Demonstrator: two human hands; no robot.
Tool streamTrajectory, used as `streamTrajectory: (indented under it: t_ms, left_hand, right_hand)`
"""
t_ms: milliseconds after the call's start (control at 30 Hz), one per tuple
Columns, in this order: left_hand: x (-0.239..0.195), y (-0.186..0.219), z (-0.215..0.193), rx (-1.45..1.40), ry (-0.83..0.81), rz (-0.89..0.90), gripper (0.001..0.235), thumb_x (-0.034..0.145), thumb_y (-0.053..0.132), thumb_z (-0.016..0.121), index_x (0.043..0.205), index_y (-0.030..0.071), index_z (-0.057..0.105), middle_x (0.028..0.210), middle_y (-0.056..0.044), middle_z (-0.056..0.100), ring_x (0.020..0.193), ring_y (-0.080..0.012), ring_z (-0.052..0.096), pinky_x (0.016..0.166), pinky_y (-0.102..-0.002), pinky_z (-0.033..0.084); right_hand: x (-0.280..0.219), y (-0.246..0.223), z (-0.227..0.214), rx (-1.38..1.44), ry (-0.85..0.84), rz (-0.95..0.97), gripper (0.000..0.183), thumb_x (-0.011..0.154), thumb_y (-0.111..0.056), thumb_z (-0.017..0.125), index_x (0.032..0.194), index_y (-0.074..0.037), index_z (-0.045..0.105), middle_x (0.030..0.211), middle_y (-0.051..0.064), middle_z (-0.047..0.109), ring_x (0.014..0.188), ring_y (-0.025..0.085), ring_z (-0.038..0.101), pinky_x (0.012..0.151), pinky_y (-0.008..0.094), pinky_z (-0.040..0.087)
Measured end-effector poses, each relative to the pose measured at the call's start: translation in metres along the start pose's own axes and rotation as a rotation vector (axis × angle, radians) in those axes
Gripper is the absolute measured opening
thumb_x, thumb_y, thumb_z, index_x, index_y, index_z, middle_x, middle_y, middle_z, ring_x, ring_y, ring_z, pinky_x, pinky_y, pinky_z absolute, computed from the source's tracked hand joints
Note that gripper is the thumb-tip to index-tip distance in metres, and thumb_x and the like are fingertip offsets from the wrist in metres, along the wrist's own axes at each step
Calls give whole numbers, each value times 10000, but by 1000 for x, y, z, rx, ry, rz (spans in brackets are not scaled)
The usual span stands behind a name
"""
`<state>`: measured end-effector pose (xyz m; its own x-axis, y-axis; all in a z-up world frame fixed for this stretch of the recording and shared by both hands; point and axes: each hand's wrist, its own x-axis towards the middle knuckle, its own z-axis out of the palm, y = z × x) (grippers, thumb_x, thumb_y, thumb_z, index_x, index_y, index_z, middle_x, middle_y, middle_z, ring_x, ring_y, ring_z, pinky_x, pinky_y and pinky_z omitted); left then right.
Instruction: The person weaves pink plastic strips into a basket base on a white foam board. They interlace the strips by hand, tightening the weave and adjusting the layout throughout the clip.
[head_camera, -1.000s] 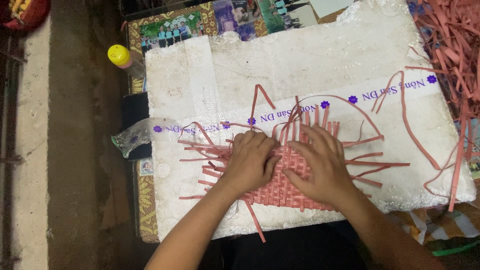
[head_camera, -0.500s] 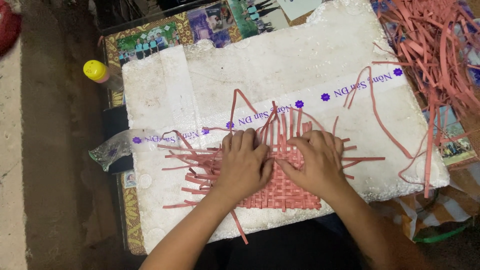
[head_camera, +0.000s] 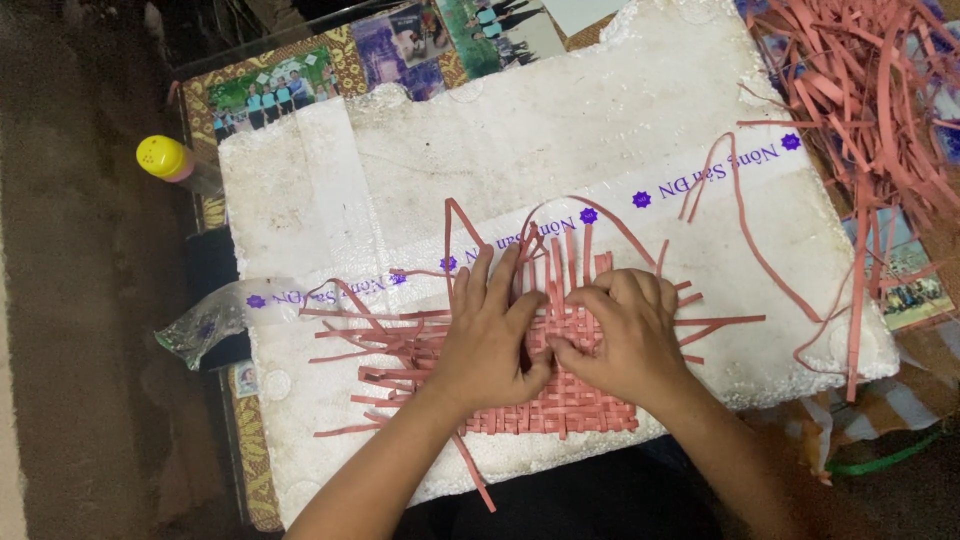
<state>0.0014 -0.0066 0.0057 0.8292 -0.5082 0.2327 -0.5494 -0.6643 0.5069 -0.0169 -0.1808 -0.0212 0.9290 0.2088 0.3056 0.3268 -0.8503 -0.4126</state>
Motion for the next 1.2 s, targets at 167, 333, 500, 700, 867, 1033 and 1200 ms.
streamTrajectory:
  t_ms: [167,333,500,700,867,1033,1200]
  left_hand:
    - [3,0,-8,-29,-109,-17,489,554,307,585,985,82,535,1332,-242,225,1223,-476,128,942,-558,143]
    - [4,-5,-8,-89,-190,-31,462,612,307,638,1002,76,546,1345,-237,194,1235,-489,75,958,-570,110]
    - [5,-5,-9,-100,-209,-61,439,651,368,649,974,81,573,1342,-217,206,1241,-480,63,962,-579,105]
    - [5,-4,-9,-98,-197,-48,398,668,355,640,945,74,587,1324,-213,243,1240,-481,76,968,-573,110]
    - [4,-4,-7,-103,-193,-49,383,668,342,643,933,72,589,1331,-203,242,1247,-470,75,973,-571,107]
    - [5,-2,-13,-123,-187,-54,370,687,343,631,931,67,596,1323,-209,250,1248,-470,67,971,-577,97]
    - [0,-1,-8,-81,-139,-13,370,707,343,603,942,58,588,1346,-245,200,1232,-505,74,962,-587,98]
  right_hand:
    - [1,0,-1,33,-33,18,394,546,-354,685,875,-194,539,824,13,424,914,236,423,792,393,254]
    - [3,-2,-5,57,-58,30,365,556,-333,688,862,-189,549,826,11,430,922,246,426,808,399,254]
    - [2,-1,-2,45,-30,9,325,564,-329,679,835,-198,555,811,6,428,911,232,432,809,388,250]
    - [2,1,1,52,-14,-7,253,582,-297,667,788,-190,566,809,6,454,871,219,460,792,406,259]
    - [1,6,7,19,13,-40,244,584,-309,668,774,-196,566,822,3,458,902,226,447,794,412,256]
    - [0,15,-10,60,-29,-72,238,599,-262,665,819,-193,603,857,21,489,908,250,462,795,417,280]
    - [-10,35,-44,-14,-82,150,158,750,-212,600,903,-174,615,938,40,559,951,259,523,840,403,332]
